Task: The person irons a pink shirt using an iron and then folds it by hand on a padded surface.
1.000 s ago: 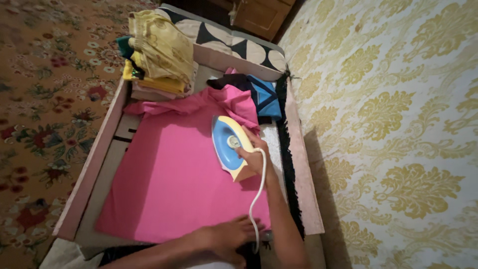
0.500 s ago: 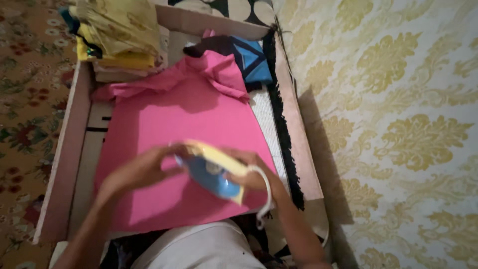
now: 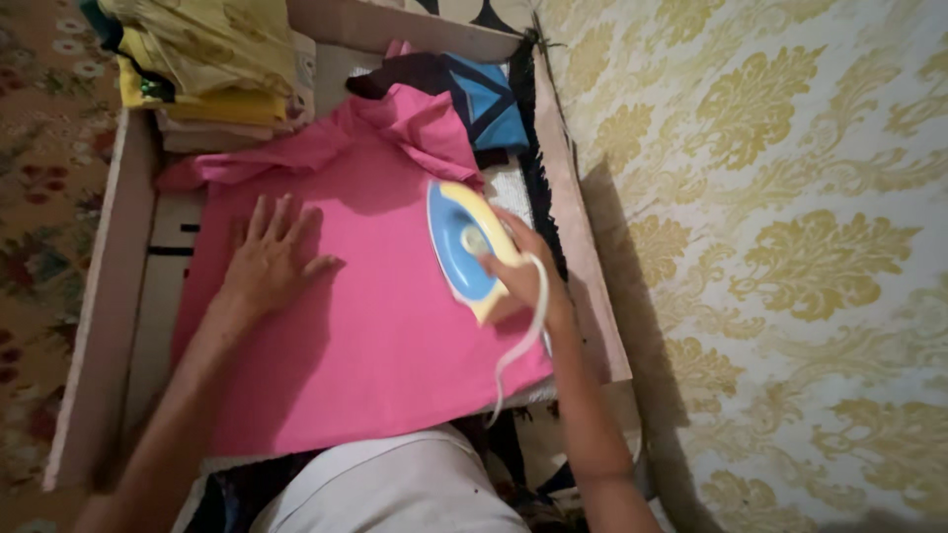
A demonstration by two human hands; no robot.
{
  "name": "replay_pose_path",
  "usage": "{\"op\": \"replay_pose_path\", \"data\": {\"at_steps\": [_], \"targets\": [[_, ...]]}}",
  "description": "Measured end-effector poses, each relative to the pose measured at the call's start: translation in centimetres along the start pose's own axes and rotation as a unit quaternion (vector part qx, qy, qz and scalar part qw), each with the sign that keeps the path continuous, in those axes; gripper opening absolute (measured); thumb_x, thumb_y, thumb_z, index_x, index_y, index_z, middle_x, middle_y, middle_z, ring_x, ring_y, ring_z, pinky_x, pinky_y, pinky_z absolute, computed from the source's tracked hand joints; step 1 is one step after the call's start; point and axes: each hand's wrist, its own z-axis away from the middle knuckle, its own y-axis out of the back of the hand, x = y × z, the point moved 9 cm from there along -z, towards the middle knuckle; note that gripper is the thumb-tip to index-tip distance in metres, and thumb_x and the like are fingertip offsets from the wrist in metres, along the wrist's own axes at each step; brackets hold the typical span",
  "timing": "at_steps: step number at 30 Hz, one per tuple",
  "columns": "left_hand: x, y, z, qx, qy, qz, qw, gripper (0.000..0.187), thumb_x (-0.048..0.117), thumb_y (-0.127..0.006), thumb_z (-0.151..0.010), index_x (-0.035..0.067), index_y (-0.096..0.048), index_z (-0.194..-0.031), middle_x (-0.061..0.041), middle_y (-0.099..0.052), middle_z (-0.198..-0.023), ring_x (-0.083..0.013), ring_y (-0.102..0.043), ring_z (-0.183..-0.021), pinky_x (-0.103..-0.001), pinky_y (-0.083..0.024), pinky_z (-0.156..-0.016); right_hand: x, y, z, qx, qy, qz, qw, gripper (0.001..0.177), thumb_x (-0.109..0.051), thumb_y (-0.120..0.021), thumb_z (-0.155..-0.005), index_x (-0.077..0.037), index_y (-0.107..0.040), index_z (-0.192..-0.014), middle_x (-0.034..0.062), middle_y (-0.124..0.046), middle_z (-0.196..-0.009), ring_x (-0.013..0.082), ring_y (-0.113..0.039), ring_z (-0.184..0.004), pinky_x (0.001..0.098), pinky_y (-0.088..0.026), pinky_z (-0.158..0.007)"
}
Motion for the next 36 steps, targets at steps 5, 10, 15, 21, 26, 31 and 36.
{"op": "replay_pose_path", "data": {"at_steps": [5,10,15,21,26,31,36], "targets": [[0.7,-2.7,-1.3,0.023,-0.006,-0.061,0.998,0.097,0.073,-0.05,-0.089,0.007,-0.035,-0.159,-0.028,-0.025,-0.165,-0.0561,-0.014,-0.151,-0.078,-0.015,-0.113,2.7,3.9,6.5,0.041,-0.183,-0.209,0.96,0.086,0.001,-0.078,-0.086,-0.002,-0.038,-0.162,0.0211,-0.07,-0.107,0.0223,-0.066,-0.091,0.0308,-0.054,-0.082],[5.3,-6.7,-2.7,-0.006,-0.065,-0.02,0.998,0.097,0.067,-0.052,-0.091,0.001,-0.033,-0.158,-0.032,-0.024,-0.164,-0.0597,-0.014,-0.148,-0.079,-0.015,-0.111,0.2,7.3,5.7,0.144,-0.075,-0.26,0.952,0.072,0.002,-0.074,-0.088,-0.003,-0.042,-0.153,0.0107,-0.063,-0.125,0.0153,-0.065,-0.107,0.0305,-0.055,-0.095],[16.4,-9.3,-2.2,-0.122,-0.205,0.018,0.971,0.086,0.057,-0.065,-0.09,0.007,-0.036,-0.154,-0.023,-0.033,-0.16,-0.0477,-0.029,-0.15,-0.068,-0.026,-0.117,1.0,7.3,3.6,0.17,-0.042,-0.177,0.969,0.058,0.005,-0.072,-0.094,-0.003,-0.048,-0.146,0.0099,-0.06,-0.123,0.0144,-0.062,-0.109,0.0323,-0.056,-0.095],[25.1,-8.3,-6.2,-0.238,-0.067,0.654,0.714,0.103,0.047,-0.071,-0.094,0.003,-0.007,-0.162,-0.021,-0.041,-0.155,-0.0325,-0.045,-0.141,-0.044,-0.04,-0.115,2.3,4.9,3.5,0.16,0.023,-0.13,0.978,0.072,0.009,-0.075,-0.088,-0.006,-0.036,-0.147,0.0094,-0.059,-0.124,0.0141,-0.061,-0.101,0.0316,-0.057,-0.088],[24.8,-11.1,-10.7,-0.225,0.089,0.694,0.678,0.108,0.038,-0.081,-0.079,0.006,-0.016,-0.159,-0.02,-0.06,-0.136,-0.0278,-0.06,-0.124,-0.041,-0.049,-0.104,1.8,4.9,3.4,0.168,0.038,-0.071,0.983,0.096,0.008,-0.082,-0.084,-0.006,-0.024,-0.159,0.0147,-0.058,-0.129,0.0201,-0.062,-0.108,0.0343,-0.058,-0.095],[23.6,-13.9,-14.9,-0.136,0.059,0.662,0.735,0.094,0.031,-0.092,-0.072,0.0,-0.045,-0.147,-0.018,-0.063,-0.134,-0.0262,-0.062,-0.122,-0.039,-0.054,-0.103,0.3,5.2,2.5,0.133,0.019,0.024,0.991,0.118,0.003,-0.089,-0.074,-0.007,-0.013,-0.163,0.0194,-0.056,-0.144,0.0281,-0.059,-0.131,0.0376,-0.056,-0.104],[23.1,-15.0,-16.0,-0.014,-0.009,0.632,0.775,0.088,0.026,-0.095,-0.076,0.002,-0.044,-0.144,-0.016,-0.059,-0.135,-0.0261,-0.057,-0.126,-0.039,-0.05,-0.105,0.4,6.3,2.3,0.084,-0.013,0.102,0.991,0.12,0.003,-0.09,-0.068,-0.008,-0.017,-0.163,0.022,-0.051,-0.149,0.0307,-0.055,-0.133,0.0388,-0.051,-0.104]]}}
